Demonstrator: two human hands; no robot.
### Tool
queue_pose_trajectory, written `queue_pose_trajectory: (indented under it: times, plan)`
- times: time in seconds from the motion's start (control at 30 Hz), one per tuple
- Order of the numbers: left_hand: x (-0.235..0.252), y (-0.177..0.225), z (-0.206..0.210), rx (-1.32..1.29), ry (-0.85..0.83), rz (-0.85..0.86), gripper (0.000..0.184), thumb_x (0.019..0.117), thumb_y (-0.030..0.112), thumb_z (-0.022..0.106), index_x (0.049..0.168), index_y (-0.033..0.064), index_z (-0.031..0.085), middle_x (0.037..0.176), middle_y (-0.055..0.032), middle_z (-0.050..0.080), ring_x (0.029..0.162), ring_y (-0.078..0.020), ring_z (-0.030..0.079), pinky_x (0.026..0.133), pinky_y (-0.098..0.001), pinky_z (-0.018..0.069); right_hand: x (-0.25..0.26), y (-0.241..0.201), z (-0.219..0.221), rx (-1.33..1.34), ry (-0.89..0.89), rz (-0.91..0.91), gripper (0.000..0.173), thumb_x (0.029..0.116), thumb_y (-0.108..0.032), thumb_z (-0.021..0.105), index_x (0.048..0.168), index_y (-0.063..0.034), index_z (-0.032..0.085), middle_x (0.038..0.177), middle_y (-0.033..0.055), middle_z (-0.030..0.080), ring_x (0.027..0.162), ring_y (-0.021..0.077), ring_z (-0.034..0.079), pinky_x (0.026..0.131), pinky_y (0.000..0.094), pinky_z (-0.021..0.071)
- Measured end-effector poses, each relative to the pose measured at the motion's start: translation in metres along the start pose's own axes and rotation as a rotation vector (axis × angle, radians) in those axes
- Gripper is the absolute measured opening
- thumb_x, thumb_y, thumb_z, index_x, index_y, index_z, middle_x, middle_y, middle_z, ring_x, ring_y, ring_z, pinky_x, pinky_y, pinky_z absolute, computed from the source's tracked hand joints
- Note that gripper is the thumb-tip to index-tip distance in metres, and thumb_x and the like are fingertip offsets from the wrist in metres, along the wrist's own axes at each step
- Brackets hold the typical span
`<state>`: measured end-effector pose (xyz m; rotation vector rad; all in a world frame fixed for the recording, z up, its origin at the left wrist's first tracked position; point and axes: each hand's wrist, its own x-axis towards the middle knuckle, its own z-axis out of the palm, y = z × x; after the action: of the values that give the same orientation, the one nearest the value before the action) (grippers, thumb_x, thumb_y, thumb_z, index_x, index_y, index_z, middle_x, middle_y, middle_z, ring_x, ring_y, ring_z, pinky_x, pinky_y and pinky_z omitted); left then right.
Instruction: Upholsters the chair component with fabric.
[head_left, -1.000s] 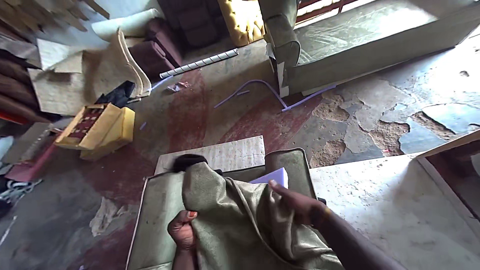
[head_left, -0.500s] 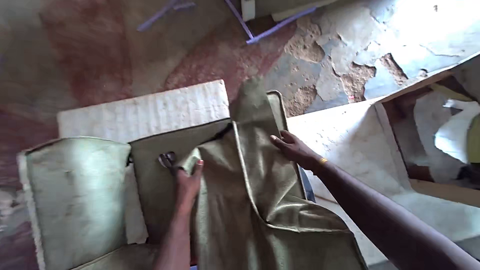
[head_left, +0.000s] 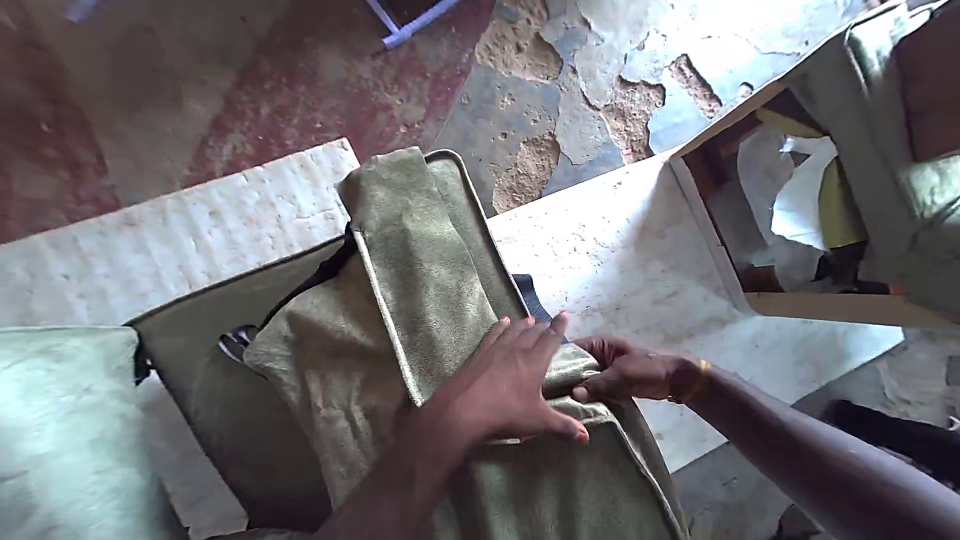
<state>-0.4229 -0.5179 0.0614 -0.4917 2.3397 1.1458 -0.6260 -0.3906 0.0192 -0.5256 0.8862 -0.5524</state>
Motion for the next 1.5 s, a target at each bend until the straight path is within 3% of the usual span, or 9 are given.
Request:
queue_pose_trajectory:
  times: [0.1,0.27,0.43,0.5,0.73,1.03,1.2,1.33,1.5]
  plan:
    - [0.018,0.006,-0.003,0.077,-0.189,-0.107,0.075,0.0744,0.067,0.08,0.13,0.0212,0.06,0.102,-0.001,0.074,0.1,-0.0212,0.07,0.094,-0.0568,0.0523,-0.012,-0.018,0.036,-0.909,0.388,-0.233,0.019,0.0878,-0.024,0.078,0.104,-0.0183,0.068,0.081,-0.0051,0.068,0.071,0.0087,0.067,0.062,0.0342,0.0573]
    - [-0.027,0.058,0.027,0.301,0.263,-0.098,0.017,0.0755,0.011,0.079,0.089,0.0172,0.072,0.072,-0.0035,0.067,0.067,-0.0268,0.067,0.06,-0.0482,0.0531,-0.059,0.006,0.073,-0.988,0.686,-0.221,0.063,0.0757,-0.031,0.085,0.131,-0.0191,0.059,0.107,0.0025,0.064,0.074,0.0171,0.064,0.059,0.0409,0.0574]
    - [-0.061,0.064,0.076,0.349,0.656,-0.031,0.02,0.0948,0.013,0.053,0.103,0.0185,0.07,0.116,-0.0028,0.074,0.103,-0.0254,0.071,0.089,-0.0481,0.0551,-0.08,0.041,0.084,-0.979,0.666,-0.335,0.033,0.083,-0.038,0.077,0.106,-0.0187,0.064,0.091,0.0004,0.065,0.086,0.0192,0.064,0.07,0.0396,0.0547]
    - [-0.066,0.062,0.089,0.281,0.761,0.003,0.022,0.1055,0.016,0.041,0.101,0.0134,0.063,0.105,-0.0058,0.075,0.097,-0.0227,0.072,0.098,-0.0456,0.0544,-0.076,0.051,0.093,-0.888,0.724,-0.443,0.028,0.0876,-0.035,0.075,0.104,-0.016,0.062,0.09,0.0012,0.065,0.087,0.0183,0.064,0.074,0.0374,0.0543]
    - [-0.052,0.037,0.08,0.294,0.826,0.155,0.029,0.1076,0.024,0.044,0.124,0.0145,0.066,0.08,-0.0056,0.067,0.065,-0.0213,0.06,0.058,-0.0357,0.0466,-0.049,0.06,0.1,-0.715,0.878,-0.555,0.025,0.091,-0.022,0.071,0.112,-0.0112,0.063,0.096,0.0045,0.069,0.085,0.0146,0.069,0.07,0.0342,0.0608]
    - [-0.026,0.009,0.077,0.342,0.763,0.142,0.027,0.1016,0.015,0.049,0.111,0.0112,0.074,0.07,-0.0039,0.061,0.055,-0.02,0.055,0.046,-0.0347,0.0402,-0.026,0.054,0.073,-0.878,0.962,-0.558,0.02,0.0858,-0.017,0.069,0.106,-0.0162,0.07,0.093,-0.0042,0.069,0.084,0.0095,0.067,0.068,0.03,0.0574]
    - [-0.022,0.008,0.084,0.296,0.647,-0.123,0.034,0.0958,0.015,0.05,0.117,0.0192,0.077,0.093,-0.0076,0.063,0.059,-0.0206,0.06,0.042,-0.0364,0.045,-0.016,0.058,0.066,-0.936,0.858,-0.499,0.013,0.0936,-0.018,0.067,0.105,-0.013,0.071,0.145,0.0061,0.059,0.139,0.0252,0.053,0.106,0.0433,0.0533]
    - [-0.024,0.017,0.07,0.278,0.51,-0.216,0.016,0.085,0.016,0.062,0.094,0.0202,0.075,0.097,0.0001,0.069,0.063,-0.0195,0.067,0.045,-0.0423,0.0516,-0.014,0.052,0.059,-1.005,0.74,-0.403,0.012,0.0933,-0.021,0.065,0.105,-0.02,0.064,0.088,-0.0036,0.065,0.075,0.0134,0.067,0.055,0.0366,0.0539]
    - [-0.018,0.018,0.052,0.114,0.346,-0.236,0.005,0.0772,0.018,0.072,0.082,0.0158,0.071,0.074,0.0004,0.066,0.065,-0.0215,0.067,0.053,-0.0491,0.0532,-0.02,0.04,0.045,-0.865,0.629,-0.401,0.017,0.0827,-0.015,0.068,0.098,-0.0173,0.062,0.071,-0.0043,0.058,0.061,0.0123,0.06,0.051,0.0354,0.0496]
